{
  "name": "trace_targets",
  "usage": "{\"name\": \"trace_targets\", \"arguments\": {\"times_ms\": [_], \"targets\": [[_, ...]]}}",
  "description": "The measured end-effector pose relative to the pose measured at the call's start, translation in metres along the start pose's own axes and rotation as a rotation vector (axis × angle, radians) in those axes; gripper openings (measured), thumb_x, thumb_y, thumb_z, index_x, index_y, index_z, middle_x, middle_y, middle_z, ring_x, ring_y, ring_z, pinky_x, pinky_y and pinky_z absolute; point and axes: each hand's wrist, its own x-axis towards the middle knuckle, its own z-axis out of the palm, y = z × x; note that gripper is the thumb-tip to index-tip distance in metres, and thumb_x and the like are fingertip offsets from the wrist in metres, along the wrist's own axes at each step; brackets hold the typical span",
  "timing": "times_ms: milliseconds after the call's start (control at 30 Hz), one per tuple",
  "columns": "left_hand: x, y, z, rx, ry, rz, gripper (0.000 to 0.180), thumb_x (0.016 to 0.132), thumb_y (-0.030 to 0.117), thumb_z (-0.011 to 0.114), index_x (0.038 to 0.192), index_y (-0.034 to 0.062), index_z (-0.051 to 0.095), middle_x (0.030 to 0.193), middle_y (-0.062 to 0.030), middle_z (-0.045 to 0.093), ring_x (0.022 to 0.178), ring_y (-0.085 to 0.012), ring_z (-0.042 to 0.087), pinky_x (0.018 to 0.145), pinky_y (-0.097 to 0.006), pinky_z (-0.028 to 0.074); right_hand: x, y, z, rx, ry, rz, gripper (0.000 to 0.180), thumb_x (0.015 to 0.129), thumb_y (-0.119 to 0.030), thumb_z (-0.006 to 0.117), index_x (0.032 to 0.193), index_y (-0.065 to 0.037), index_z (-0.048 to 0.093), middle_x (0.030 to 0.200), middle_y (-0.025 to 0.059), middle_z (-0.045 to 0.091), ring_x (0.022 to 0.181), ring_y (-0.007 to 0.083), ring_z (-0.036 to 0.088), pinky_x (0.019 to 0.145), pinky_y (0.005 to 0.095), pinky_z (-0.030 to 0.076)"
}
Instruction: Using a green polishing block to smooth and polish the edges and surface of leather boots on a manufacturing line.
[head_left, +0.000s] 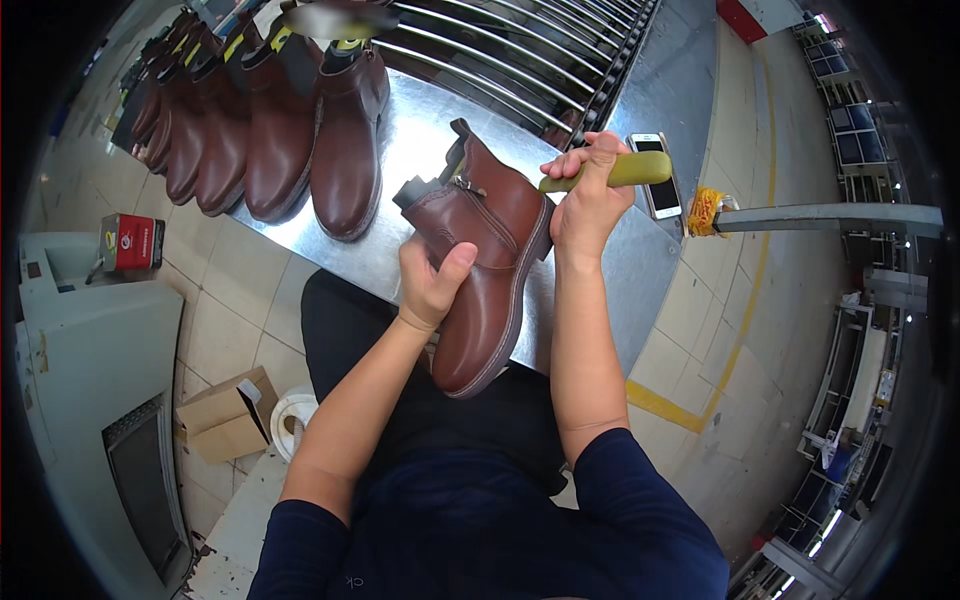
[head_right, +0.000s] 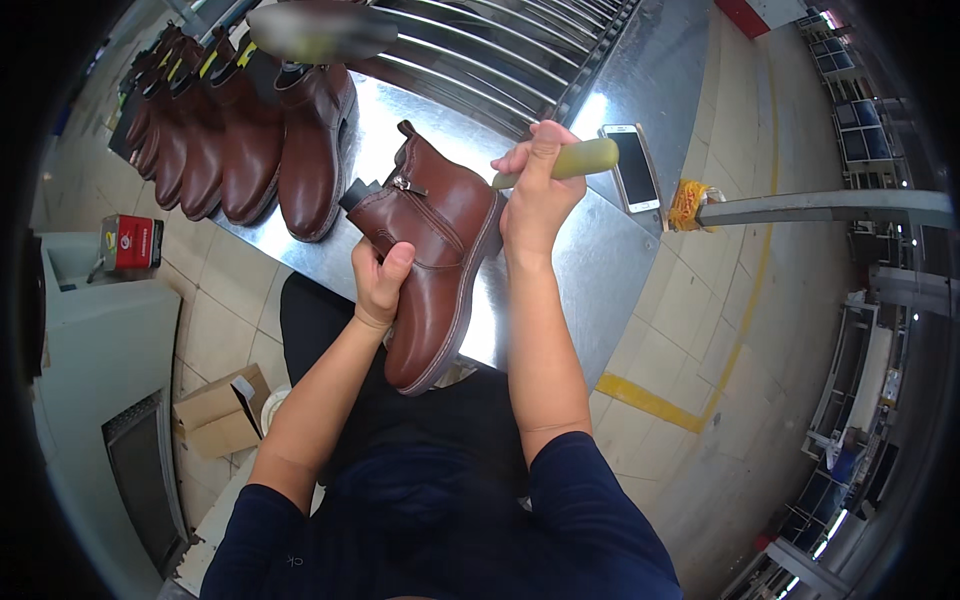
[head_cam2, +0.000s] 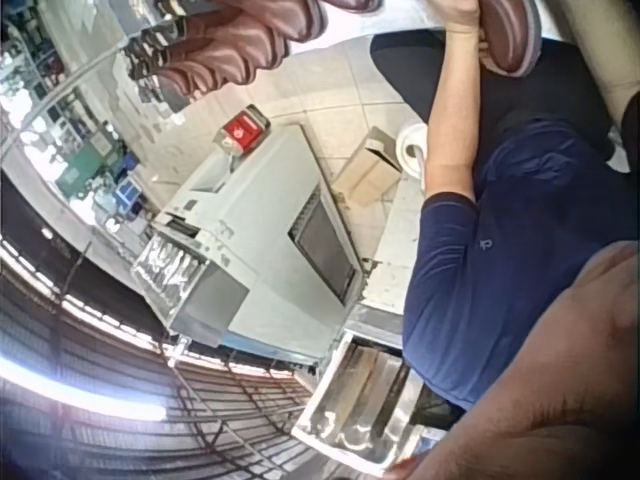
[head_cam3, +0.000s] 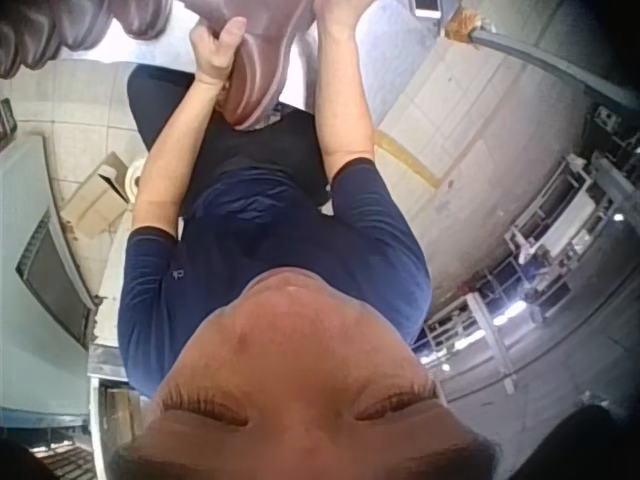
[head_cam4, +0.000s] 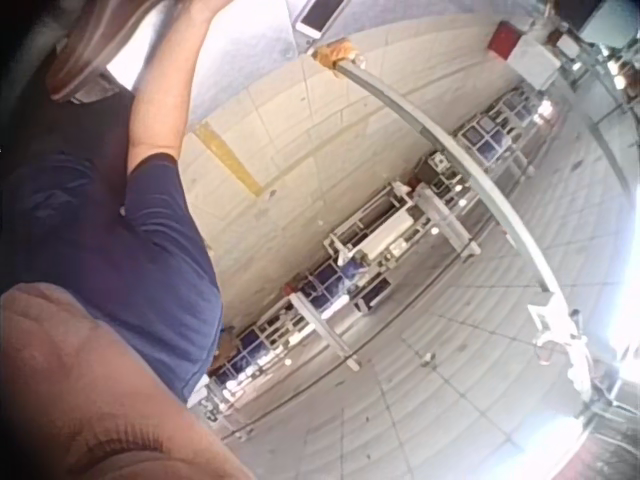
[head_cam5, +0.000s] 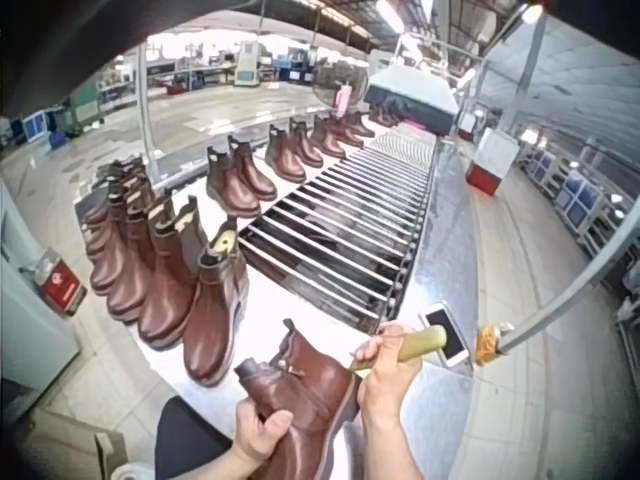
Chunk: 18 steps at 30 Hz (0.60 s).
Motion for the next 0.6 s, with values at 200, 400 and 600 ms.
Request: {"name": "trace_targets", "arguments": {"times_ms": [200,400,600], "targets": [[-0.001,-0.006,-0.003,-0.03,0.037,0.046,0.047,0.092,0.037,0.07,0.111,-0.0064,0.065,0.097,-0.013,0.072,0.089,-0.0195,0.066,0.083,-0.034,0.051,-0.006,0.001,-0.004,0.086,-0.064,-0.024,0.028,0.104,-0.029,0.064,0.101,-0.001,0.056,0.066,0.005,0.051,0.056,0.0155,0.052,0.057,0.0357,0.051],[-0.001,-0.006,-0.003,-0.005,0.019,-0.017,0.053,0.093,0.045,0.065,0.114,-0.0032,0.062,0.103,-0.0092,0.066,0.094,-0.0166,0.058,0.085,-0.033,0.047,-0.027,-0.005,-0.008,0.112,-0.121,-0.14,0.023,0.104,-0.022,0.061,0.092,-0.005,0.052,0.066,0.0061,0.05,0.056,0.0178,0.051,0.057,0.0366,0.049],[0.0,-0.005,0.001,-0.027,0.118,0.036,0.041,0.093,0.035,0.067,0.106,-0.004,0.067,0.091,-0.0118,0.072,0.084,-0.0188,0.066,0.078,-0.033,0.051,-0.047,-0.012,-0.003,0.071,-0.13,-0.136,0.037,0.106,-0.031,0.056,0.08,-0.006,0.049,0.059,0.0041,0.042,0.053,0.0176,0.045,0.054,0.0364,0.045]]}}
